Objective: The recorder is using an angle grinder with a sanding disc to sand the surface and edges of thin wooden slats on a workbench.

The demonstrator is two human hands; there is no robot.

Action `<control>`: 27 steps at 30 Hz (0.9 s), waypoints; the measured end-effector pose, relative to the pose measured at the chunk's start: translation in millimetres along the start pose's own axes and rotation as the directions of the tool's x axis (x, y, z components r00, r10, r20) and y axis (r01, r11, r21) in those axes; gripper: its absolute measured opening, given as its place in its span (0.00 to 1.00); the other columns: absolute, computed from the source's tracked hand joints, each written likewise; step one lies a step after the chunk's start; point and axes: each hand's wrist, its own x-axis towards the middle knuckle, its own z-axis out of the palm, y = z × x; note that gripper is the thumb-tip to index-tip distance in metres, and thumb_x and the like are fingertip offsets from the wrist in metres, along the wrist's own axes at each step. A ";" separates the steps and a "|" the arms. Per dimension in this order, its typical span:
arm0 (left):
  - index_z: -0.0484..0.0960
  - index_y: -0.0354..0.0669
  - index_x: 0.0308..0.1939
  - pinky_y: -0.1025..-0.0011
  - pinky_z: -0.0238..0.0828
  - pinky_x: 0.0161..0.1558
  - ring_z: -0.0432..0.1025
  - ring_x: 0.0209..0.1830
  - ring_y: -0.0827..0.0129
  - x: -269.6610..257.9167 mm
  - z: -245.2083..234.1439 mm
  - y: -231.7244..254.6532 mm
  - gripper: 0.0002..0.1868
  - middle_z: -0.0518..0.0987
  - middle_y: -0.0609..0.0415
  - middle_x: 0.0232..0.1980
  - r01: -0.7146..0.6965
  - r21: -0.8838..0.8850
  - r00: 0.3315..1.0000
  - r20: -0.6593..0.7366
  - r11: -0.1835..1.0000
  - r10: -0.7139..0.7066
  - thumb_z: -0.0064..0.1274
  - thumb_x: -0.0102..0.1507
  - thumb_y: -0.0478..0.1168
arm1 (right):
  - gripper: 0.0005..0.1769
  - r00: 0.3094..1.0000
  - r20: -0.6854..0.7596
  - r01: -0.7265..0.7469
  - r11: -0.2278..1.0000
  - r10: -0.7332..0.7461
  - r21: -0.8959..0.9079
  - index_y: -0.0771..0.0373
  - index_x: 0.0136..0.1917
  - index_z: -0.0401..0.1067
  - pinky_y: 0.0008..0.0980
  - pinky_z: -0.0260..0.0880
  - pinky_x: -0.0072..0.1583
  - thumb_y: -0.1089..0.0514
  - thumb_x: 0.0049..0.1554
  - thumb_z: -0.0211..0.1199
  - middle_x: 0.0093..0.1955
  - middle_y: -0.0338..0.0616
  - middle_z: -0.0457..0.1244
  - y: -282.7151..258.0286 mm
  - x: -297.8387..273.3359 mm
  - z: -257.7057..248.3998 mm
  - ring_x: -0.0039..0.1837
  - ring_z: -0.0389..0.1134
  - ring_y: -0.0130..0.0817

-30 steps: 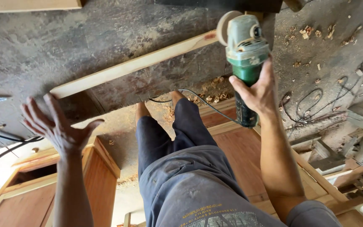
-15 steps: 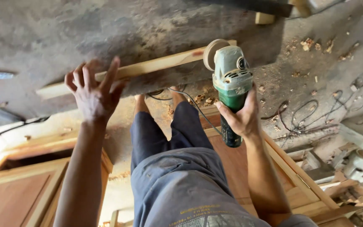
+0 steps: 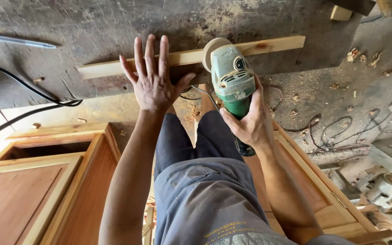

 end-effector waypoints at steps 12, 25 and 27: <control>0.51 0.59 0.85 0.29 0.25 0.75 0.40 0.85 0.48 -3.7 7.4 -3.3 0.53 0.51 0.50 0.85 -0.031 -0.038 0.999 -0.029 0.999 0.030 0.48 0.68 0.83 | 0.51 0.998 0.057 0.012 0.999 -0.009 -0.049 0.72 0.83 0.42 0.47 0.73 0.75 0.50 0.61 0.69 0.75 0.66 0.60 3.7 4.4 3.5 0.72 0.69 0.53; 0.53 0.57 0.85 0.26 0.22 0.73 0.38 0.85 0.44 -3.5 4.5 -7.9 0.53 0.52 0.46 0.85 -0.059 0.000 0.998 0.014 0.998 0.059 0.44 0.68 0.83 | 0.51 0.999 -0.012 -0.050 0.998 0.050 -0.034 0.72 0.83 0.43 0.46 0.73 0.74 0.52 0.61 0.70 0.75 0.64 0.62 31.3 -1.5 -36.8 0.71 0.70 0.53; 0.54 0.56 0.84 0.26 0.22 0.72 0.39 0.84 0.42 -3.2 3.7 -9.1 0.53 0.53 0.46 0.85 -0.048 0.016 0.999 0.014 0.999 0.048 0.45 0.68 0.83 | 0.51 0.999 -0.027 -0.032 0.999 0.031 -0.036 0.71 0.83 0.43 0.47 0.73 0.75 0.53 0.61 0.71 0.72 0.64 0.62 38.1 -2.7 -45.7 0.71 0.70 0.53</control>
